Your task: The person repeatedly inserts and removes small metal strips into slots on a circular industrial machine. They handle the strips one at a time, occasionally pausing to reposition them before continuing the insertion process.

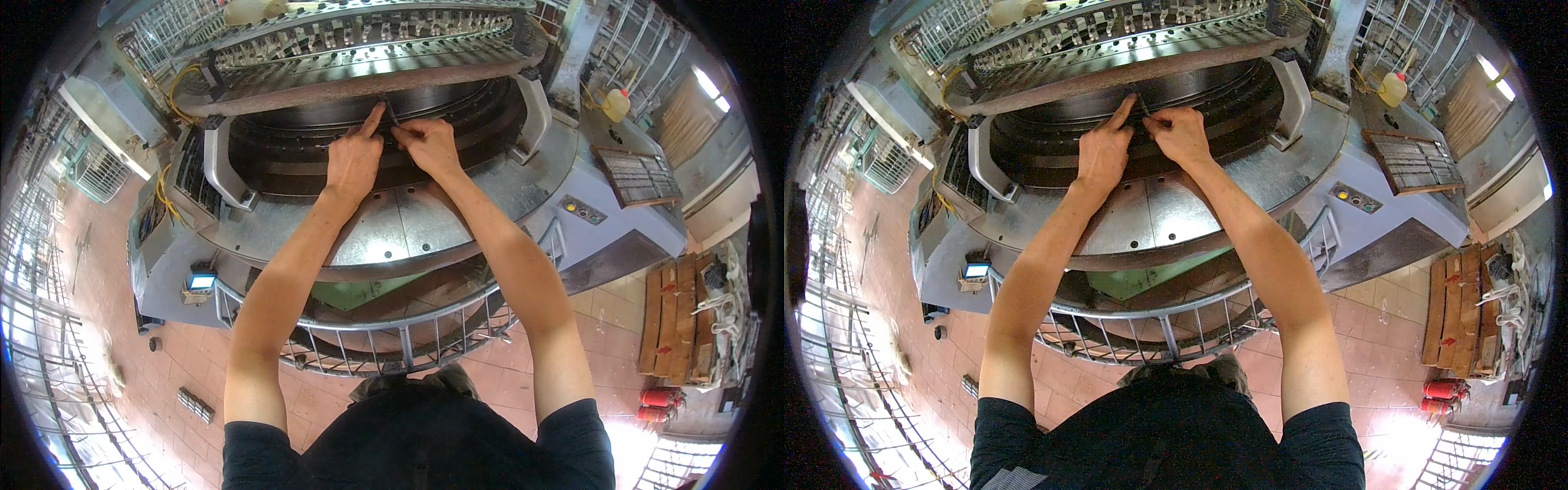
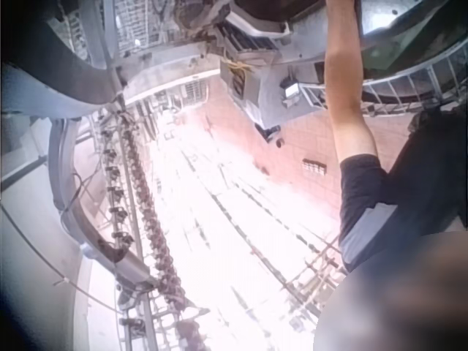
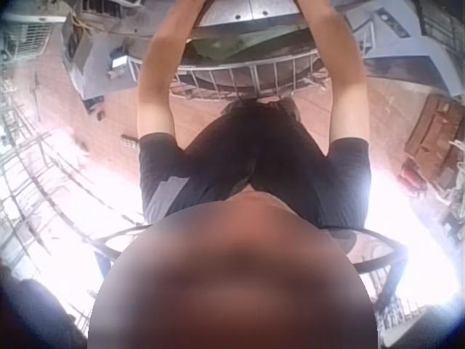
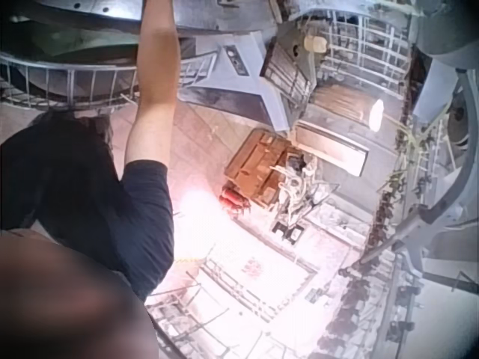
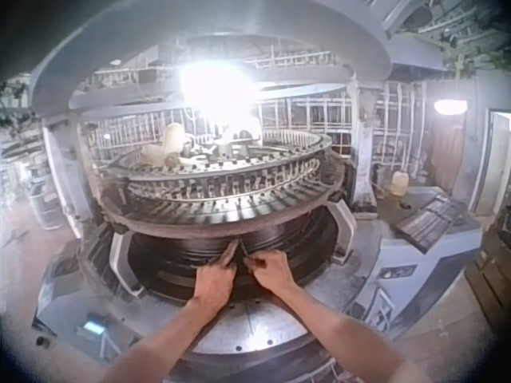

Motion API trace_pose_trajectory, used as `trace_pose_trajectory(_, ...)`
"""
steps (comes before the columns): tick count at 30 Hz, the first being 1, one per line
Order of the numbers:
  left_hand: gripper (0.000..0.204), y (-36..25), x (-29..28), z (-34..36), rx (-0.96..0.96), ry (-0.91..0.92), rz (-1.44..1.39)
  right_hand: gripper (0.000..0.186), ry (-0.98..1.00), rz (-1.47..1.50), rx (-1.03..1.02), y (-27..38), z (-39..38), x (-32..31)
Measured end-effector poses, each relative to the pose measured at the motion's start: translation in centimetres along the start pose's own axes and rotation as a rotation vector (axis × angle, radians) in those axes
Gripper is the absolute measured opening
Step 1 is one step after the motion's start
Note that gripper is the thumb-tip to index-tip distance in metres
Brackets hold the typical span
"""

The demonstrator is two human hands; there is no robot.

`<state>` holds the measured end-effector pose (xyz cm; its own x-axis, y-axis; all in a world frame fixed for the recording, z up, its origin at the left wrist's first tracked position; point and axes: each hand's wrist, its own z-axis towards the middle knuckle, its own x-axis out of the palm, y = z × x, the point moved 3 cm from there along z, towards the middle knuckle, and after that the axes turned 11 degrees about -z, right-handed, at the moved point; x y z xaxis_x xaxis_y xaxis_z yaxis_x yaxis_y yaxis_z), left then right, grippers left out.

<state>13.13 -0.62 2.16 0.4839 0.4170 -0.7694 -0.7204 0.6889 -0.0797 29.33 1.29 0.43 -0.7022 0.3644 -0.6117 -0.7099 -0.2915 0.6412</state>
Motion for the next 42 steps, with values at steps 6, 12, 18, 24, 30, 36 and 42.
trace_pose_trajectory(6,0.019,0.0,0.2,0.0,-0.028,0.050,0.031,0.020,0.009,0.024,0.021,-0.2,0.0,0.1)
trace_pose_trajectory(12,0.021,0.0,0.1,0.1,-0.034,0.060,0.020,0.020,-0.036,-0.014,-0.014,-0.3,0.1,0.3)
trace_pose_trajectory(18,0.016,0.0,0.0,0.1,-0.027,0.053,0.020,0.022,-0.042,-0.054,-0.017,-0.4,0.1,0.2)
trace_pose_trajectory(24,0.011,0.0,0.2,0.1,-0.019,0.038,0.012,0.023,-0.054,-0.072,-0.025,-0.4,0.1,0.2)
trace_pose_trajectory(30,0.016,-0.3,-0.3,0.4,0.006,0.077,0.020,0.021,-0.094,-0.123,-0.049,0.1,0.1,0.4)
trace_pose_trajectory(36,0.035,-0.4,-1.1,0.5,-0.061,0.169,0.172,0.016,-0.047,-0.246,0.043,3.0,-0.6,0.9)
trace_pose_trajectory(42,0.051,0.3,-1.1,0.6,0.008,0.167,0.124,0.026,0.054,-0.504,0.204,5.0,-0.8,-0.1)
